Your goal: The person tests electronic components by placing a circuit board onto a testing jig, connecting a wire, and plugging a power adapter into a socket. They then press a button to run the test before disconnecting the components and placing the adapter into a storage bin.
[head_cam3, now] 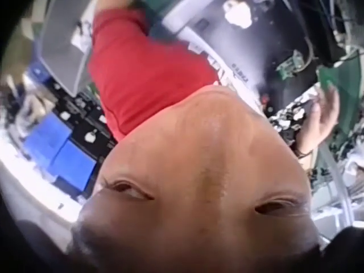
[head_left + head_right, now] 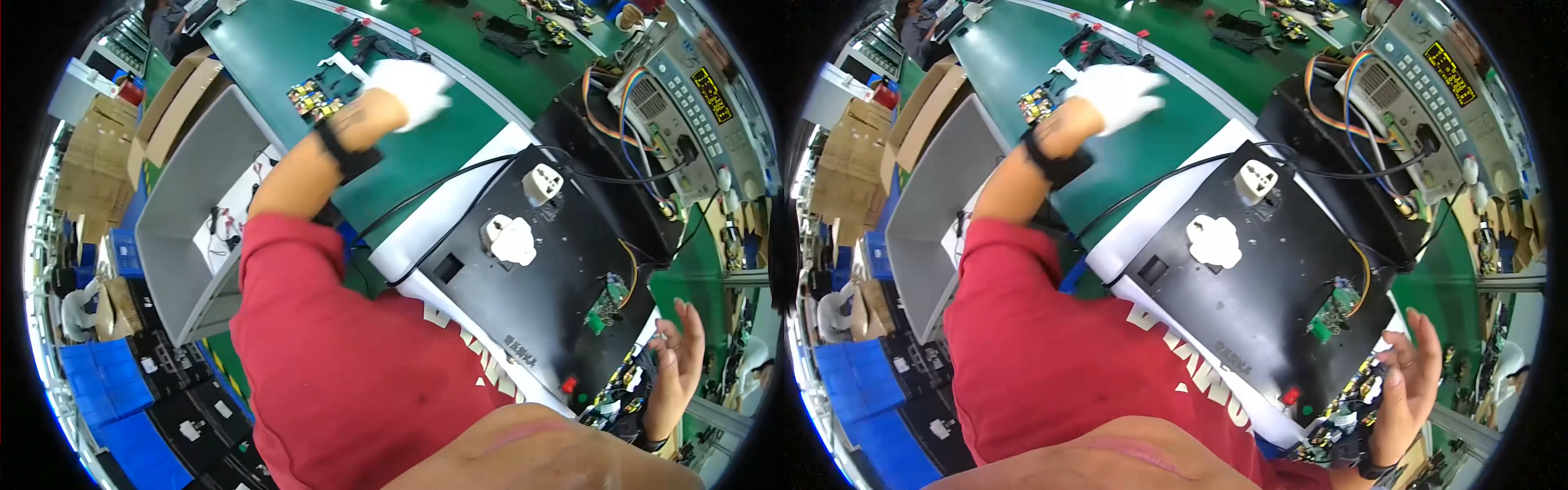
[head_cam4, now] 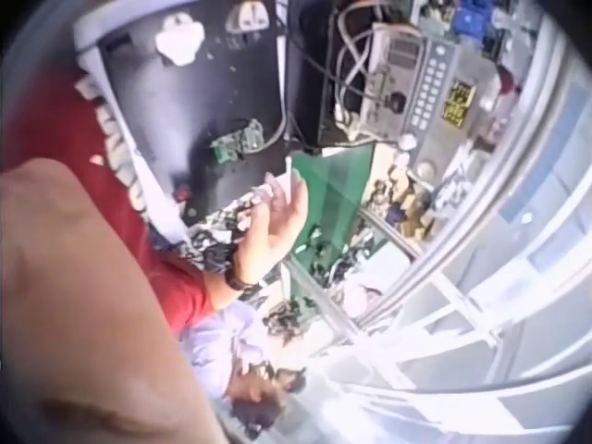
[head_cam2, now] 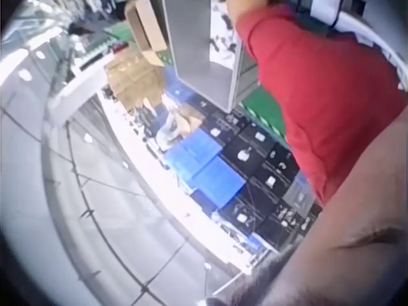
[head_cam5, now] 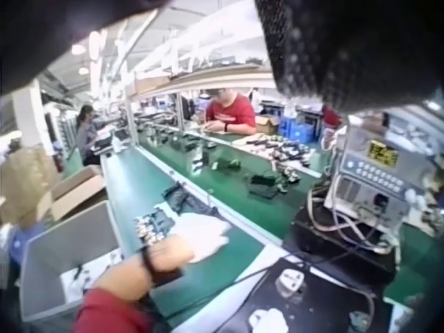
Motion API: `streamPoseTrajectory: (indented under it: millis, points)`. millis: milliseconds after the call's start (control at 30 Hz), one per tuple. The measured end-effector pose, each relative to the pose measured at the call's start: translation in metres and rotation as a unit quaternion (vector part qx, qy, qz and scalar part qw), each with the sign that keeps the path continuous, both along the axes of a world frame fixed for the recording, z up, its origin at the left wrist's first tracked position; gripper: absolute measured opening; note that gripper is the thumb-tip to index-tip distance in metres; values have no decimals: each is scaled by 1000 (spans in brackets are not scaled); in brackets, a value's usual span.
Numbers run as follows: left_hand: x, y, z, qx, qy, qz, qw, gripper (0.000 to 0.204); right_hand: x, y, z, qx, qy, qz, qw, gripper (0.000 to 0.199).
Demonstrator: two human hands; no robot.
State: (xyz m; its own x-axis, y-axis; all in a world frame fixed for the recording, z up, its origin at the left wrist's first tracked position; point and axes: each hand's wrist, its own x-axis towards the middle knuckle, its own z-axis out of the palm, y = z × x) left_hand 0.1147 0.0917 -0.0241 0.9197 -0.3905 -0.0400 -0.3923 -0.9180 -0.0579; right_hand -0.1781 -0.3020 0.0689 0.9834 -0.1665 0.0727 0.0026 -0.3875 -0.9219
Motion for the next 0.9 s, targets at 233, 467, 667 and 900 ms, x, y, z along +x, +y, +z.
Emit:
streamPoseTrajectory:
  millis: [233,467,667,900]
  points:
    - [-108,81,-53,72,-186,86,976,43,28,43,2,25,-4,107,994,59]
    - [-129,79,-71,-127,-123,72,982,38,20,81,9,53,27,196,979,50]
    - [-71,65,30,-749,186,101,627,22,63,125,-2,176,124,222,951,48]
    - [-158,-12,105,-573,31,-271,773,31,133,202,-35,441,186,263,838,94]
